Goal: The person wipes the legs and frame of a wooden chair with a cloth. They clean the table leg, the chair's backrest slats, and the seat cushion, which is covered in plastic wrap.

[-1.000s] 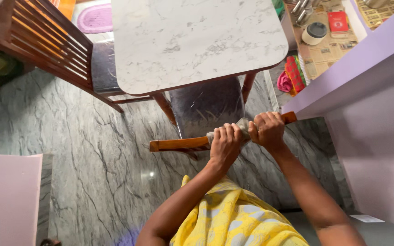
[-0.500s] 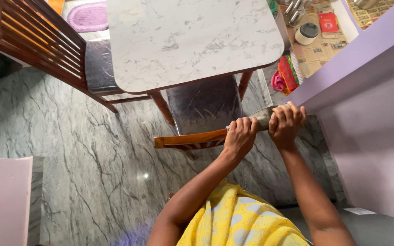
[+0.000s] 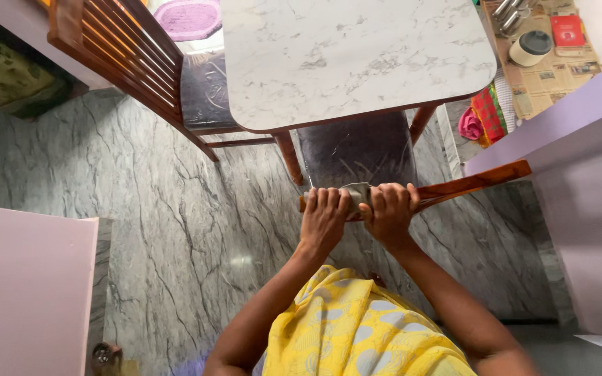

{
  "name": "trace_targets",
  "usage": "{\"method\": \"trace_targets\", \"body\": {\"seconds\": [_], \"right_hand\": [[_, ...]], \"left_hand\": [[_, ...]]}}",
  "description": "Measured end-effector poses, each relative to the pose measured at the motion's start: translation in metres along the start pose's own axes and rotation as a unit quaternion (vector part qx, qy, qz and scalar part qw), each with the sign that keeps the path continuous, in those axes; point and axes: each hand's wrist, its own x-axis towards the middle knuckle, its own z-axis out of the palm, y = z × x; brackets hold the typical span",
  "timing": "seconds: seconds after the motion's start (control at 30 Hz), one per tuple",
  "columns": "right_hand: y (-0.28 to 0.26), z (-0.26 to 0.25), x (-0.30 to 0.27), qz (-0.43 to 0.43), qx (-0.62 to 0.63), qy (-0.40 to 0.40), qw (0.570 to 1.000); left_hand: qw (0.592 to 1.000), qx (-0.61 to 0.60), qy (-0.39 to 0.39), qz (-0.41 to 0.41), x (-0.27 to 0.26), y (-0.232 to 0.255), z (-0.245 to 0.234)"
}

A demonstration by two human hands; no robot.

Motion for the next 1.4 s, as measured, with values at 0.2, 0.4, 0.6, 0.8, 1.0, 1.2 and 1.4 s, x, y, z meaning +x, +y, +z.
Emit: {"method": "trace_targets", "body": {"seconds": [0.2,0.4,0.6,0.8,1.0,1.2,1.4], "right_hand": [[-0.08,0.009,0.015,-0.018,0.016,-0.042,0.999],[-0.081,0.012,0.017,-0.083,0.008,-0.054,0.995],[-0.046,-0.006,0.012,-0.117,0.028,-0.034,0.992],[0.026,-0.024,-0.007,-0.11,0.001,-0.139,0.984],[0.14,-0.041,-0.021,-0.065,0.003,-0.134,0.989],[0.239,-0.074,-0.021,-0.021,-0.056,-0.139,0.988],[0.253,-0.095,-0.027,0.003,-0.104,-0.156,0.982]], "left_hand": [[0.999,0.013,0.023,-0.046,-0.03,-0.045,-0.001],[0.996,-0.005,0.022,-0.085,-0.035,-0.043,0.003],[0.986,0.115,0.046,-0.115,-0.034,-0.019,-0.006],[0.991,0.073,-0.018,-0.106,-0.005,0.024,0.001],[0.998,0.003,-0.048,-0.033,0.049,0.094,0.023],[1.0,-0.012,0.017,0.019,0.125,0.185,0.047],[0.991,0.015,0.131,0.027,0.159,0.232,0.055]]}}
